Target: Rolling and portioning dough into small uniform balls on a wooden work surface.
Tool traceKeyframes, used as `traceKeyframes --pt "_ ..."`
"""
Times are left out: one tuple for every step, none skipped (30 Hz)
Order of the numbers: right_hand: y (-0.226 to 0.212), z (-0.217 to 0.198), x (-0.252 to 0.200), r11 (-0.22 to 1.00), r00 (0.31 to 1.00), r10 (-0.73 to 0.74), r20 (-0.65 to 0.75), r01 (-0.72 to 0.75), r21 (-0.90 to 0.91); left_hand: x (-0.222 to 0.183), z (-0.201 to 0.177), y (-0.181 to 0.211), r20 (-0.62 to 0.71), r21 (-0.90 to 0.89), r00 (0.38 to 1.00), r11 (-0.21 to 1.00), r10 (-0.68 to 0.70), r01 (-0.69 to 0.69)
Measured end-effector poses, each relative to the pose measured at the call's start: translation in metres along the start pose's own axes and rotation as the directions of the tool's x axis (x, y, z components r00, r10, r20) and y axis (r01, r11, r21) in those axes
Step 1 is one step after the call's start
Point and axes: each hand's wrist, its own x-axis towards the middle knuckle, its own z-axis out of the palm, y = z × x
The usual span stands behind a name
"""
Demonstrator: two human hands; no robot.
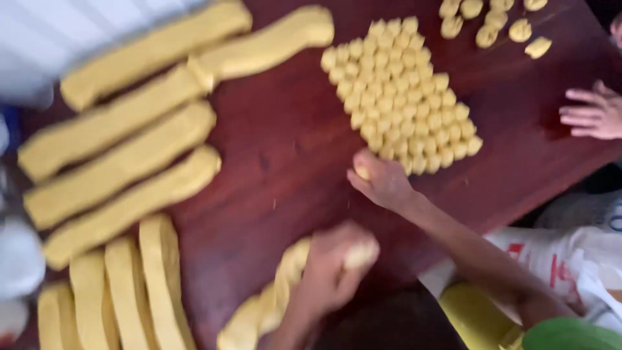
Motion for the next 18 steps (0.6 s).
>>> traceKeyframes --pt "0.028 0.001 0.012 0.972 0.982 0.098 0.162 -0.059 -0.229 0.012 -0.002 0.015 0.017 -0.017 0.995 0.995 -0.1 0.1" --pt "0.042 -0.007 0.049 0.975 0.984 0.071 0.163 -0.033 -0.22 0.013 0.001 -0.025 -0.002 -0.001 0.996 0.996 -0.089 0.089" --pt "0.056 -0.012 0.084 0.921 0.921 0.296 0.253 -0.205 -0.33 0.013 0.004 -0.068 -0.234 -0.023 0.948 0.976 -0.217 0.218" --pt "0.061 -0.016 0.09 0.806 0.769 0.546 0.334 -0.373 -0.459 -0.008 0.01 -0.098 -0.431 -0.096 0.819 0.921 -0.38 0.377" --pt "0.077 -0.022 0.117 0.805 0.747 0.557 0.363 -0.378 -0.458 -0.02 0.018 -0.102 -0.433 -0.102 0.802 0.906 -0.412 0.411" --pt "0.096 -0.024 0.151 0.934 0.906 0.337 0.255 -0.289 -0.208 -0.026 0.021 -0.111 -0.417 -0.32 0.704 0.818 -0.575 0.479" --pt "0.113 -0.027 0.185 0.991 0.989 0.126 0.071 -0.129 0.029 -0.034 0.023 -0.119 -0.365 -0.521 0.591 0.684 -0.719 0.51" --pt "0.138 -0.022 0.217 0.991 0.989 0.122 0.082 -0.126 0.039 -0.031 0.031 -0.127 -0.376 -0.52 0.581 0.683 -0.722 0.512" --pt "0.161 -0.017 0.247 0.99 0.993 -0.119 -0.014 0.118 -0.079 -0.03 0.038 -0.134 -0.383 -0.55 0.584 0.685 -0.716 0.478" --pt "0.181 -0.007 0.265 0.923 0.935 -0.348 -0.064 0.33 -0.199 -0.039 0.047 -0.132 -0.386 -0.582 0.571 0.671 -0.725 0.459" --pt "0.181 -0.003 0.267 0.93 0.941 -0.334 -0.045 0.322 -0.174 -0.041 0.051 -0.125 -0.392 -0.585 0.543 0.656 -0.743 0.476" --pt "0.183 -0.003 0.277 0.909 0.95 -0.31 0.042 0.309 -0.282 -0.038 0.053 -0.126 -0.402 -0.591 0.535 0.656 -0.743 0.469" --pt "0.182 -0.005 0.285 0.872 0.953 -0.275 0.124 0.301 -0.385 -0.036 0.055 -0.126 -0.412 -0.597 0.526 0.657 -0.744 0.461" --pt "0.19 -0.003 0.283 0.872 0.952 -0.28 0.124 0.307 -0.381 -0.034 0.049 -0.125 -0.419 -0.595 0.524 0.66 -0.741 0.458" --pt "0.196 -0.003 0.28 0.846 0.95 -0.276 0.147 0.313 -0.432 -0.033 0.044 -0.122 -0.423 -0.525 0.58 0.71 -0.696 0.469" --pt "0.2 -0.003 0.271 0.818 0.948 -0.265 0.175 0.317 -0.481 -0.037 0.041 -0.114 -0.419 -0.456 0.629 0.75 -0.655 0.479" --pt "0.208 0.005 0.268 0.819 0.947 -0.265 0.181 0.32 -0.475 -0.037 0.04 -0.113 -0.422 -0.458 0.623 0.748 -0.659 0.481" --pt "0.215 0.006 0.265 0.818 0.948 -0.274 0.161 0.318 -0.479 -0.038 0.038 -0.114 -0.406 -0.539 0.606 0.714 -0.685 0.447"
